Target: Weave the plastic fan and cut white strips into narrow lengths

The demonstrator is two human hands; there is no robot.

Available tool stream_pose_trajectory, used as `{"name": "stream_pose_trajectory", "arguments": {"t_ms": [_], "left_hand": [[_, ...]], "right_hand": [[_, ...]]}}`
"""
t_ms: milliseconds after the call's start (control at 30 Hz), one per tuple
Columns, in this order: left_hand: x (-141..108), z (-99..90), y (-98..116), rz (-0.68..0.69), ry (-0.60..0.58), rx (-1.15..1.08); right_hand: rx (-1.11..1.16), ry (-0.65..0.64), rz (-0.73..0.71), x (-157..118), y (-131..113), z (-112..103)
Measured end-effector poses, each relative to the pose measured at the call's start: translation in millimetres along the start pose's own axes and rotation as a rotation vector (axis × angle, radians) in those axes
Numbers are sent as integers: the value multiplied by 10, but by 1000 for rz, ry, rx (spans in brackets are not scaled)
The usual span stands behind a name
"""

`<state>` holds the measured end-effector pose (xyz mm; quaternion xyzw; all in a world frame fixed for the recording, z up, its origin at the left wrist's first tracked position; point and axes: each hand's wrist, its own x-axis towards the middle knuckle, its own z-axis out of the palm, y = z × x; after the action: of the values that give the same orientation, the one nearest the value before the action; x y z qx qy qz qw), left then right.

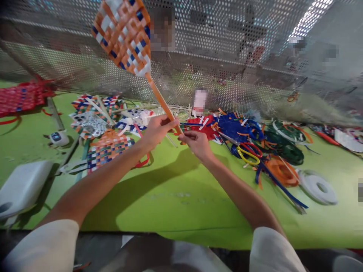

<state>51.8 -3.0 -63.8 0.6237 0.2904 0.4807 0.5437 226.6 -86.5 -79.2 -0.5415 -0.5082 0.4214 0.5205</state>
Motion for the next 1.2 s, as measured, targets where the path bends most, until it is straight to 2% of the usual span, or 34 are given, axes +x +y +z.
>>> {"name": "stream_pose_trajectory", "arguments": {"t_ms": [233, 300, 400, 567, 633, 700, 833, 900, 1067, 1200], "left_hand": [[88, -137, -46, 68, 86, 66], [101, -138, -86, 53, 88, 45], [110, -119, -131, 5, 72, -27], [68, -60, -136, -102, -58, -213], [47, -42, -134, -86, -59, -215], [37, -39, -132, -60, -23, -175], [56, -78, -116, -55, 40, -97], [71, -100, -105, -60, 48, -69], [81, -112, -99, -26, 51, -10], [70, -116, -114, 14, 19, 38]], "right_hand": [[-327, -11, -169, 9, -17, -55], [-299, -47, -169, 18, -9, -50], [-141, -100, -97, 31, 7, -38], [42, -88, 2, 23, 59, -14], [-20, -110, -9, 19, 71, -18], [-173, -139, -47, 19, 64, -42], [-440, -53, -152, 36, 4, -134], [-425, -39, -170, 45, -24, -167], [-301, -148, -89, 30, -58, -125], [-262, -124, -77, 18, -33, -53]]}}
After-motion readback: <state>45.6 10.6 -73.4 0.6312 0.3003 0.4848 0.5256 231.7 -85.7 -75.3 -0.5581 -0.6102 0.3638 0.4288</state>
